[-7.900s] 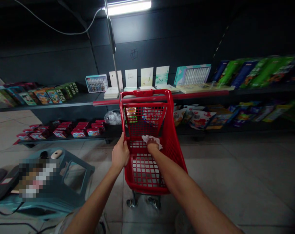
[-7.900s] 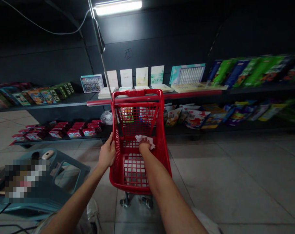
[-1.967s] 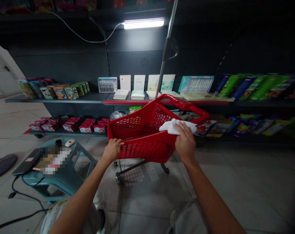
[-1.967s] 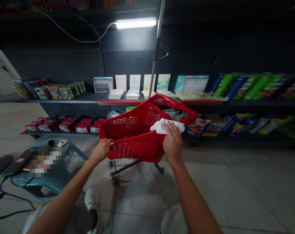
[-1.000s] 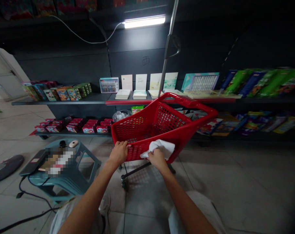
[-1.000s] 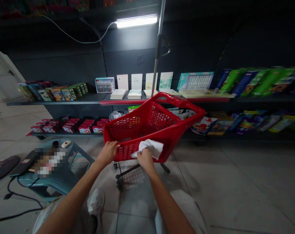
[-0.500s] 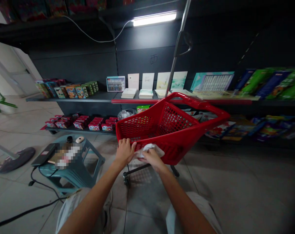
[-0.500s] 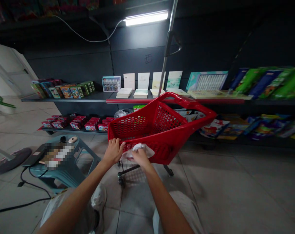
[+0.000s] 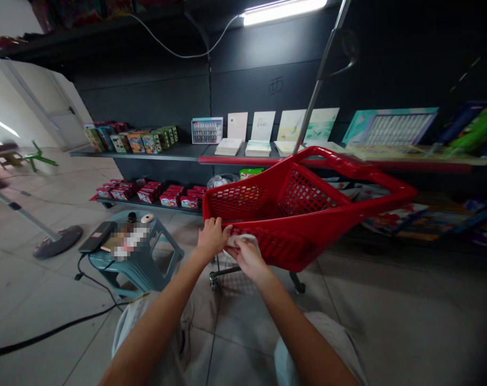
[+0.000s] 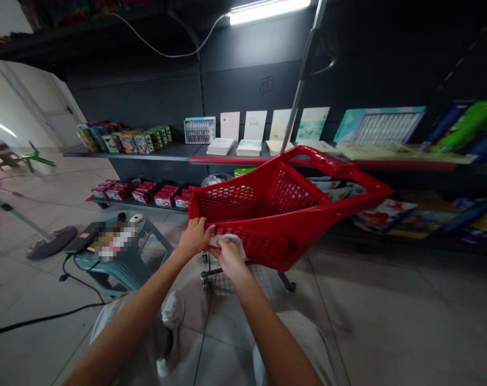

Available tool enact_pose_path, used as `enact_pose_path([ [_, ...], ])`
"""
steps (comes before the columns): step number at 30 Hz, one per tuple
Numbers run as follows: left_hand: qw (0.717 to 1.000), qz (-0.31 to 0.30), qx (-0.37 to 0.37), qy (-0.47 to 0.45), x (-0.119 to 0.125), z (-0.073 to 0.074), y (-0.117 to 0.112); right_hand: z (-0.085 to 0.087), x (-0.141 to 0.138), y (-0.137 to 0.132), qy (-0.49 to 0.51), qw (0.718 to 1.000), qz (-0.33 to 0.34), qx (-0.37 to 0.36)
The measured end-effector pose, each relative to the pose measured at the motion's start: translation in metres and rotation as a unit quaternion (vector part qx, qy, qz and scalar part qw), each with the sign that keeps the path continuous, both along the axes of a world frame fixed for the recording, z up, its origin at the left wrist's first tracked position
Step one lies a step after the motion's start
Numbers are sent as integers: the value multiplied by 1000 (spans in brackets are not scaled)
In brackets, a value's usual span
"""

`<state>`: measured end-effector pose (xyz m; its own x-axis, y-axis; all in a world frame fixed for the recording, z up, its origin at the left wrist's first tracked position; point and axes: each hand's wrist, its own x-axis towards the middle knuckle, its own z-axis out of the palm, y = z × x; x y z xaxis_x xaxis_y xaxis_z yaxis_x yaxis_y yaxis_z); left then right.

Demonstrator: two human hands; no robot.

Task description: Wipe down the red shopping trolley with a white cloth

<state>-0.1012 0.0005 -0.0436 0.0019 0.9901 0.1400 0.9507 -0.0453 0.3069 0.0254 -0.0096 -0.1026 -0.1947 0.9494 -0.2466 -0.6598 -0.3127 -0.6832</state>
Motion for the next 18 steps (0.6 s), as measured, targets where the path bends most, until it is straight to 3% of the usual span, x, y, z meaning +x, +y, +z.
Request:
enact_pose_path([
  [4, 1000, -16, 13, 11, -10, -2, 10, 13, 35, 4, 38, 997, -55, -40],
  [11, 998, -50, 32, 10, -14, -6, 13, 26, 142, 2, -37, 972, -211, -97],
  [15, 997, -56, 44, -4, -10, -8, 7, 16, 174, -6, -146, 944, -290, -62],
  [18, 997, -57, 47, -9, -9, -8, 5, -5, 178, -7, -229, 934, -275, -13],
])
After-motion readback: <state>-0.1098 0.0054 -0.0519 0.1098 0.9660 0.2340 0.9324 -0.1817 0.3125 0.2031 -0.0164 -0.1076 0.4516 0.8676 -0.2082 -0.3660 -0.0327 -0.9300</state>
